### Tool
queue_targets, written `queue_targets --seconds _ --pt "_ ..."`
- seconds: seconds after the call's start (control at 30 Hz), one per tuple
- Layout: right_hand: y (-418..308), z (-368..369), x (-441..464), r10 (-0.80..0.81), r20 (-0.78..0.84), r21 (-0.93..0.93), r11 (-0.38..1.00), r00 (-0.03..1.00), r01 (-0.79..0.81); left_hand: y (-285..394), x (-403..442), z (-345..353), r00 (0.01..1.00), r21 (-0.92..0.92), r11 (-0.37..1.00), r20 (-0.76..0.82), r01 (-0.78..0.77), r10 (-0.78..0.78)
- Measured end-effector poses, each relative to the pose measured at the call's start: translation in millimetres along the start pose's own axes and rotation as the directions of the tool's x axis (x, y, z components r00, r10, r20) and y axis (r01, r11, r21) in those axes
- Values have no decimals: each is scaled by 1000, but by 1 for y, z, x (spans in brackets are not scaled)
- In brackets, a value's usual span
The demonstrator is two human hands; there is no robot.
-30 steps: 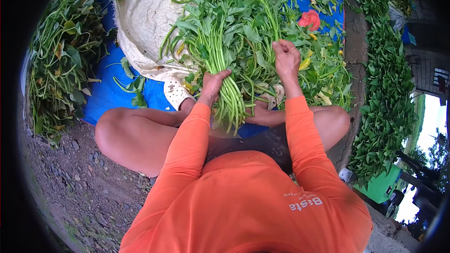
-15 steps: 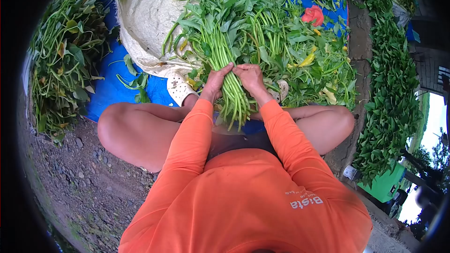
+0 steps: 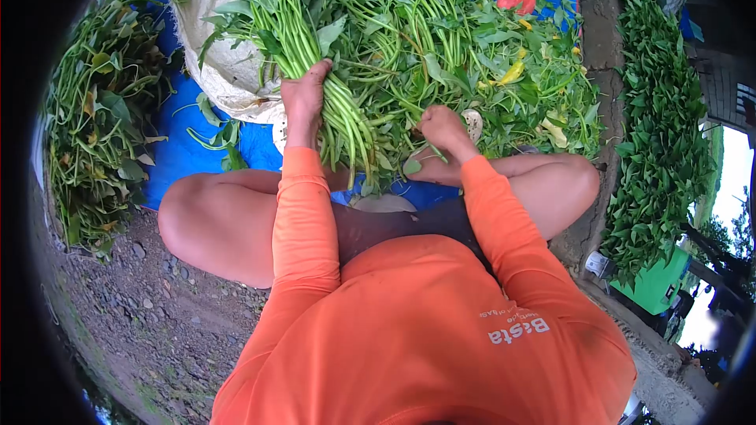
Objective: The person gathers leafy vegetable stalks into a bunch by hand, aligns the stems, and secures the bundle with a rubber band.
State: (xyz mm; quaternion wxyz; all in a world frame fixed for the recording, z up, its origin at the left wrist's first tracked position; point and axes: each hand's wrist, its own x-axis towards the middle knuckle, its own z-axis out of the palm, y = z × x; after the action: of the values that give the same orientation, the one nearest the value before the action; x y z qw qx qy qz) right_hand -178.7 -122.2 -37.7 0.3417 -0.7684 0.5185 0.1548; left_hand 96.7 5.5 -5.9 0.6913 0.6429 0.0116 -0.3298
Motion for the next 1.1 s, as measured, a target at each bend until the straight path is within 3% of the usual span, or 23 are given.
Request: queue_targets --seconds 0.03,0.1,0.17,0.2,0.23,0.33,0.37,0.4,0.43,0.5,0.6,0.7,0.83,0.93,0.97,1.07,1.1 --pt "-10 -24 -8 -41 3 -11 999 999 41 1 4 -4 1000 -11 1000 -22 -9 9" --pt "-25 -95 -38 -77 -151 129 987 985 97 9 10 -11 997 -31 997 -34 -70 68" --pt "7 -159 -34 -10 -329 125 991 944 54 14 14 -17 996 1 998 -64 -69 69" --pt "27 -191 -28 31 -491 -39 998 871 -57 24 9 -17 994 35 997 -85 -65 68" --pt "46 -206 -23 -42 -720 -308 914 693 -265 29 8 -18 992 50 997 -104 -63 68" --pt "33 -199 3 -128 -812 -186 982 569 -45 39 8 -15 993 24 997 -97 -69 71" --pt "11 -179 17 -95 -687 29 987 720 158 35 14 -15 992 43 996 -93 -79 83" --pt "-14 -156 25 -222 -536 123 934 815 335 32 13 -15 993 39 997 -91 -68 71" --pt "-31 -131 41 -332 -441 94 907 833 411 31 12 -12 994 33 998 -91 -61 64" --pt "-54 -86 80 -450 -469 -80 879 760 471 34 9 -9 997 30 999 -68 -44 46" --pt "-70 -48 123 -440 -473 -138 893 763 429 40 -5 -9 999 43 998 -18 -36 37" --pt "-80 -48 129 -402 -370 -103 914 838 393 44 -8 -11 999 36 998 -17 -42 42" --pt "-82 -73 131 -549 -374 -207 835 747 510 40 3 -17 1000 -12 1000 -17 1 -1" --pt "-81 -87 137 -328 -363 145 905 872 400 45 3 -14 997 -41 997 -48 58 -60" --pt "-56 -72 174 -347 -343 373 802 873 466 43 5 -14 996 -60 996 -48 69 -72" --pt "-77 -69 143 -441 -382 70 863 812 501 36 12 -12 996 -94 993 -55 70 -75" --pt "-91 -65 132 -415 -389 95 870 823 484 37 11 -9 995 -111 991 -51 76 -82"
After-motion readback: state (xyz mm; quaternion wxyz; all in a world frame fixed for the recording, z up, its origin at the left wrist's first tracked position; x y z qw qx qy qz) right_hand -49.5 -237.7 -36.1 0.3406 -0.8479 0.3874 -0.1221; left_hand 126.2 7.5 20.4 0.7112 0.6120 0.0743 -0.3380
